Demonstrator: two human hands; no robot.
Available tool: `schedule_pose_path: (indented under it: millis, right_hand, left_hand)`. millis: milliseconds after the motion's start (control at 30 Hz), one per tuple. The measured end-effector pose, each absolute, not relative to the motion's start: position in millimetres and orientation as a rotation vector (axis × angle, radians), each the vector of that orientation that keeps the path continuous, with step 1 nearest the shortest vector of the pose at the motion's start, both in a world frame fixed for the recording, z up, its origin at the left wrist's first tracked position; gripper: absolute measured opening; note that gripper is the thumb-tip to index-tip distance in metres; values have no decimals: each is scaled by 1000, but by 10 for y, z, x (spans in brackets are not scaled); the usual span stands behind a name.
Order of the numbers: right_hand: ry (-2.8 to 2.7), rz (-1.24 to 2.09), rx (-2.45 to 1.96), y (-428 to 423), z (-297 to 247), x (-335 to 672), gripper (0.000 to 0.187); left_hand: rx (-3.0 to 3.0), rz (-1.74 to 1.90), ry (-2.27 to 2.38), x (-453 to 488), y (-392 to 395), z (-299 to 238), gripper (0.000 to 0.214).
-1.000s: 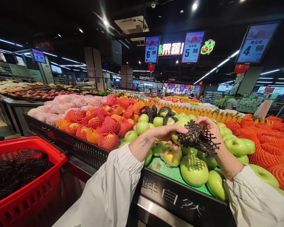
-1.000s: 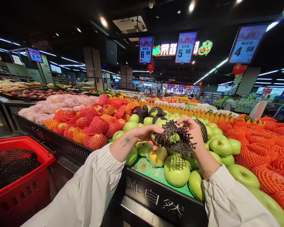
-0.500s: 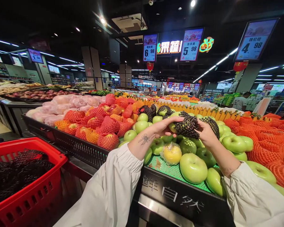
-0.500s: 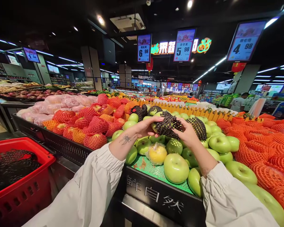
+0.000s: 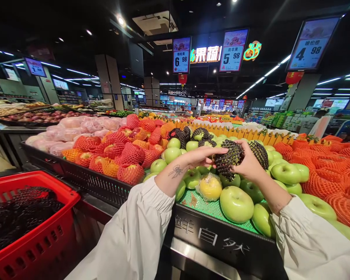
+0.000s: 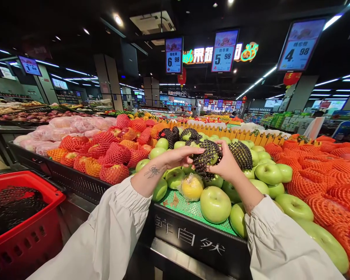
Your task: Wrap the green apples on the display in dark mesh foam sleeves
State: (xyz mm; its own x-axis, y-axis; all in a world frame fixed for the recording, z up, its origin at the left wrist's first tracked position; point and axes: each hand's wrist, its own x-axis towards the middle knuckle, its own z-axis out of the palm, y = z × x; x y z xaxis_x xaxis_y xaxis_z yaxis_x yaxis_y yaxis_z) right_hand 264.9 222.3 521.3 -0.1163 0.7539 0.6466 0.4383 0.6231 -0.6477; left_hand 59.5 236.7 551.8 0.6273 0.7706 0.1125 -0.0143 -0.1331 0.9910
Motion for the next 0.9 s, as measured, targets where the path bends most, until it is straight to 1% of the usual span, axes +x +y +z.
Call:
schedule_pose_path:
  millis: [67, 167, 267, 333, 467, 600, 733, 900]
  right_hand:
    - [-1719, 308, -986, 2227, 5208, 2650, 78]
    - [-1672, 222, -973, 2252, 5209, 2667, 86]
    - [-1651, 147, -994, 2298, 5203, 2691, 88]
    - [-1648, 137, -1017, 2323, 5192, 2702, 86]
    - [-1654, 167, -1041, 2309, 5176, 2690, 89]
    - [-1673, 201, -1064, 2232, 5194, 2636, 90]
    - [-1610, 367, -992, 2222, 5212, 2605, 84]
    - [-1267, 648, -808, 2280, 5208, 2608, 75]
  left_hand:
    - [1551, 818, 675, 596, 2374, 5520, 37]
    - [1582, 973, 723, 597, 2409, 5511, 44]
    - [1694, 1040, 639, 602, 2449, 5495, 46]
    - [1727, 1056, 598, 608, 2470, 5489, 43]
    - [1676, 1159, 527, 614, 2499, 5496, 31]
    - [1531, 1293, 566, 606, 2523, 5511, 28]
    - [1537, 1187, 570, 585, 2498, 5516, 30]
    - [1705, 926, 376, 573, 2506, 5466, 50]
